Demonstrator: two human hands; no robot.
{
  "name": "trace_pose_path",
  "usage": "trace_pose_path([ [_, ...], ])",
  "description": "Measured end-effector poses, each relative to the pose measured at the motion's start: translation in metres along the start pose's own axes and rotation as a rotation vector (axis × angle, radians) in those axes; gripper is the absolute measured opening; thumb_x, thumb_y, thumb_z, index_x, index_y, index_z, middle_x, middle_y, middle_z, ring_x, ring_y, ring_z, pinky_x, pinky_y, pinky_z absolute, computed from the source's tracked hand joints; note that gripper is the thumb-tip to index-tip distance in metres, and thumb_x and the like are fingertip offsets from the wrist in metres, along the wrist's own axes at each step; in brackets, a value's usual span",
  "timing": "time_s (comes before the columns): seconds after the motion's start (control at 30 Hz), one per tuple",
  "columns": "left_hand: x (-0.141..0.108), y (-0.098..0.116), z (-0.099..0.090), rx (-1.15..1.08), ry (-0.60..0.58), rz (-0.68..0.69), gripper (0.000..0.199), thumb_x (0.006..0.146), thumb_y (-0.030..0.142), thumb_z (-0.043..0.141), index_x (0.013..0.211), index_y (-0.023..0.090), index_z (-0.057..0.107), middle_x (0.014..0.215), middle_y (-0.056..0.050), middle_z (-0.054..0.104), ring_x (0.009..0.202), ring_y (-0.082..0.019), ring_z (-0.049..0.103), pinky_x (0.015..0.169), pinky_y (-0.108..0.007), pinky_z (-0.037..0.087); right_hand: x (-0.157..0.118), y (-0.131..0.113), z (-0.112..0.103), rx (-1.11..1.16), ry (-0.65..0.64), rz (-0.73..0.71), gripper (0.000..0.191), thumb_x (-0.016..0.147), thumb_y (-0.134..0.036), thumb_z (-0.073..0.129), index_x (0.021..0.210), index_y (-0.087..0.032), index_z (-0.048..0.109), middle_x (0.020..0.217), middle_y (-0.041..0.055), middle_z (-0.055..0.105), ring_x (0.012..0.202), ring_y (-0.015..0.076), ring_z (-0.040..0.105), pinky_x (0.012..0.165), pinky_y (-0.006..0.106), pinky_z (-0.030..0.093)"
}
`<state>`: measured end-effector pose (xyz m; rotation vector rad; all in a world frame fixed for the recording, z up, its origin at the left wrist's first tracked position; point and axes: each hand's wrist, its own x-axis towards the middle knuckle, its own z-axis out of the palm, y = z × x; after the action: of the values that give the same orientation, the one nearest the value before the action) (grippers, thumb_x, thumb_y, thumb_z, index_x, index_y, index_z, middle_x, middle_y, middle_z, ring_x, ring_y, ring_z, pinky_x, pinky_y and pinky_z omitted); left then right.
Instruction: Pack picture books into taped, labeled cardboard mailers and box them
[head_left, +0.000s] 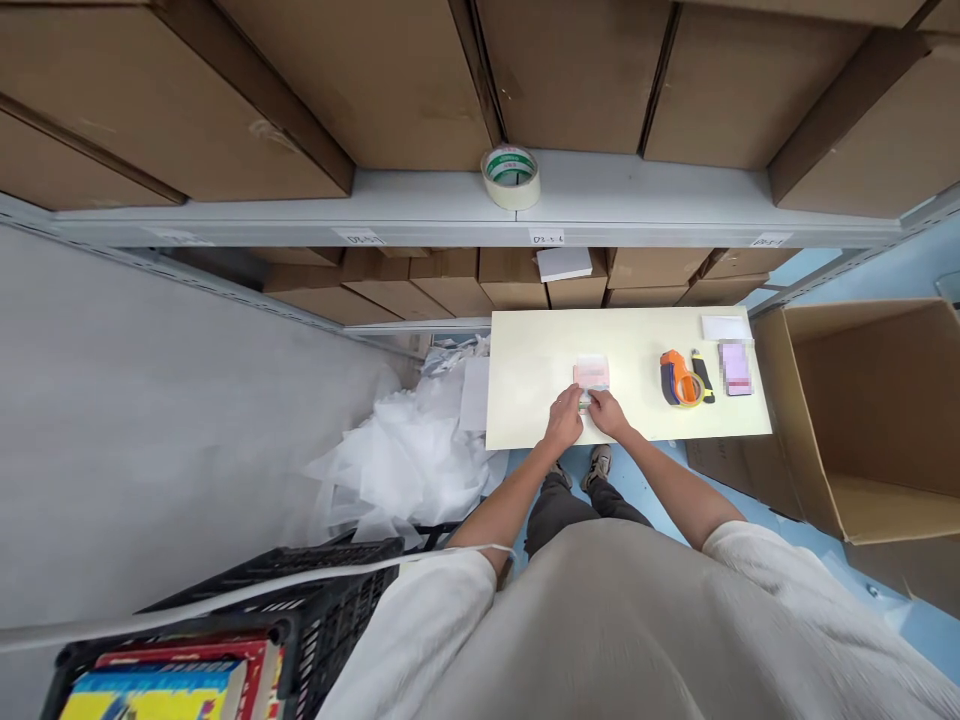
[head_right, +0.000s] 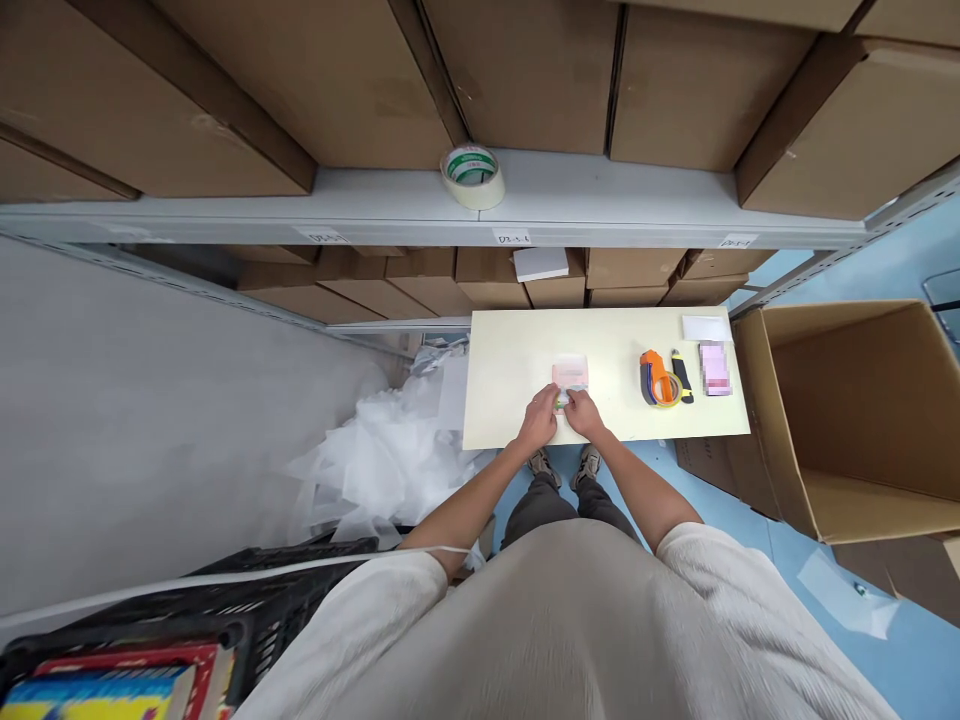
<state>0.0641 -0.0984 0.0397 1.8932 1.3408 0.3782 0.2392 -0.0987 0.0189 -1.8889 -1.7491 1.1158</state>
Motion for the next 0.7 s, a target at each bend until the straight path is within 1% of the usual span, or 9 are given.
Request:
trace_pose_path([
  [0.1,0.005,0.016,-0.006,0.121,-0.128,-0.026,0.075,0.085,-0.003,0.048,0.156,0.022,0.052,0.161,-0.015,0.057,0.159,-0.031,0.043,0.128,-0.053,0.038,-0.006,0.004,-0.006,0.073,0.018,0.02,0.043,0.094,-0.018,0.048,0.125,-0.021,0.077,0.119,0.0102,0.078,0.115,0.0255,0.069,0.108,0.039,0.054],
  [0.17,0.007,0.024,-0.009,0.19,-0.192,-0.064,0.072,0.086,-0.003,0.049,0.154,0.022,0.053,0.156,-0.015,0.062,0.155,-0.032,0.045,0.124,-0.053,0.04,-0.008,0.006,-0.011,0.097,0.11,0.078,0.041,0.091,-0.018,0.049,0.12,-0.02,0.078,0.122,0.0112,0.077,0.117,0.0259,0.069,0.11,0.039,0.054],
  [0.23,0.007,0.027,-0.01,0.223,-0.218,-0.082,0.067,0.089,-0.001,0.05,0.153,0.021,0.053,0.156,-0.016,0.061,0.153,-0.033,0.047,0.121,-0.05,0.042,-0.007,0.008,-0.016,0.105,0.246,0.187,0.042,0.087,-0.019,0.052,0.12,-0.017,0.077,0.123,0.0143,0.076,0.117,0.0274,0.069,0.11,0.041,0.054],
  [0.3,0.007,0.026,-0.011,0.216,-0.218,-0.077,0.061,0.094,0.003,0.051,0.153,0.02,0.053,0.158,-0.017,0.059,0.152,-0.033,0.048,0.119,-0.047,0.044,-0.004,0.007,-0.02,0.138,0.313,0.326,0.046,0.083,-0.021,0.055,0.124,-0.015,0.075,0.118,0.0145,0.077,0.111,0.0279,0.071,0.106,0.041,0.056],
  [0.4,0.009,0.022,-0.009,0.143,-0.17,-0.09,0.049,0.101,0.015,0.055,0.15,0.02,0.055,0.153,-0.017,0.063,0.149,-0.033,0.052,0.118,-0.047,0.046,0.004,0.0,-0.023,0.248,0.276,0.484,0.042,0.083,-0.03,0.06,0.12,-0.019,0.076,0.099,0.0067,0.078,0.094,0.0248,0.072,0.091,0.037,0.06],
  [0.47,0.012,0.021,-0.007,0.083,-0.135,-0.113,0.044,0.105,0.028,0.058,0.148,0.021,0.056,0.151,-0.018,0.066,0.148,-0.035,0.054,0.118,-0.047,0.046,0.008,-0.008,-0.023,0.327,0.256,0.495,0.034,0.087,-0.042,0.062,0.109,-0.021,0.076,0.086,0.0027,0.076,0.084,0.0227,0.071,0.081,0.034,0.06],
  [0.5,0.013,0.022,-0.007,0.059,-0.124,-0.127,0.044,0.106,0.034,0.06,0.148,0.021,0.056,0.15,-0.018,0.066,0.147,-0.035,0.055,0.118,-0.048,0.046,0.009,-0.013,-0.024,0.365,0.251,0.484,0.035,0.09,-0.05,0.061,0.103,-0.021,0.076,0.081,0.0019,0.074,0.08,0.0221,0.07,0.077,0.033,0.059],
  [0.6,0.016,0.023,-0.01,0.009,-0.1,-0.175,0.044,0.107,0.049,0.06,0.142,0.022,0.056,0.145,-0.016,0.07,0.141,-0.036,0.061,0.118,-0.049,0.044,0.012,-0.032,-0.024,0.48,0.227,0.452,0.052,0.093,-0.071,0.058,0.091,-0.022,0.073,0.074,0.003,0.07,0.072,0.0214,0.067,0.069,0.032,0.058],
  [0.7,0.014,0.019,-0.02,-0.044,-0.044,-0.224,0.037,0.106,0.05,0.062,0.131,0.023,0.058,0.13,-0.013,0.076,0.129,-0.035,0.069,0.116,-0.048,0.044,0.012,-0.054,-0.022,0.621,0.166,0.447,0.064,0.094,-0.081,0.053,0.088,-0.021,0.073,0.077,0.0067,0.072,0.071,0.0213,0.068,0.068,0.032,0.058],
])
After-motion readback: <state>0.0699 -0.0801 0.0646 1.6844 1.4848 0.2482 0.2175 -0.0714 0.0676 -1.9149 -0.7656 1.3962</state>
